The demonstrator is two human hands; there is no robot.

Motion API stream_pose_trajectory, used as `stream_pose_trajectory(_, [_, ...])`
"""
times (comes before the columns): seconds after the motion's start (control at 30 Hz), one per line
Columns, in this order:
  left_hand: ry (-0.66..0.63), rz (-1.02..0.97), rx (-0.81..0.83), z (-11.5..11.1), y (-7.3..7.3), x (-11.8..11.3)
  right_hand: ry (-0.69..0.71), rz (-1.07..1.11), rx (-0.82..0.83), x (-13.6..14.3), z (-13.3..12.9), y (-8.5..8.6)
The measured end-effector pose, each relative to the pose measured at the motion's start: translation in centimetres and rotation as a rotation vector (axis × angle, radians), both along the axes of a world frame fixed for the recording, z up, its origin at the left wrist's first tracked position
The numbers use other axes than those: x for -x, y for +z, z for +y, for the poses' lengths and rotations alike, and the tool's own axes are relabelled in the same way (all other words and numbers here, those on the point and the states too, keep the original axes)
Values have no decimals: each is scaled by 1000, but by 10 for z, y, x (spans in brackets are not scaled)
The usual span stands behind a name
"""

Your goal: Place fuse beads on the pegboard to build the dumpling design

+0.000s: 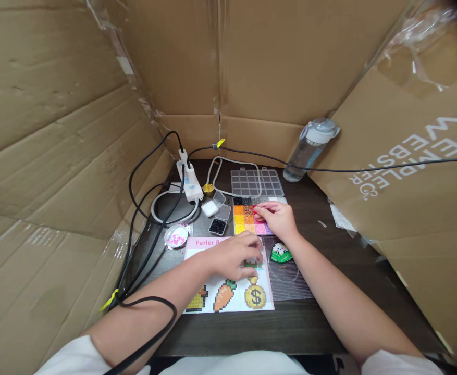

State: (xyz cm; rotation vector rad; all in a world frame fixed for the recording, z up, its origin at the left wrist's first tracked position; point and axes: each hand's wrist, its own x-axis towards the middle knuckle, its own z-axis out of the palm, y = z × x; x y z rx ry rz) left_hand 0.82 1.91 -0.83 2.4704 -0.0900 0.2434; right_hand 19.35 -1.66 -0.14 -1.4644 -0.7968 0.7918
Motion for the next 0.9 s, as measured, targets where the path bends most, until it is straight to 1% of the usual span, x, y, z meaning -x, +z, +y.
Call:
stream_pose_trajectory(0.23, [-1, -9, 13, 0, -2, 0, 19, 3, 1, 0, 1, 1])
stream_pose_trajectory(0.63, [-4, 13, -25, 0, 1, 0, 42, 17, 12, 1, 2, 0])
stream_pose_trajectory(0.9, [-5, 25, -20, -1, 6, -1, 39, 13, 5, 1, 3, 1])
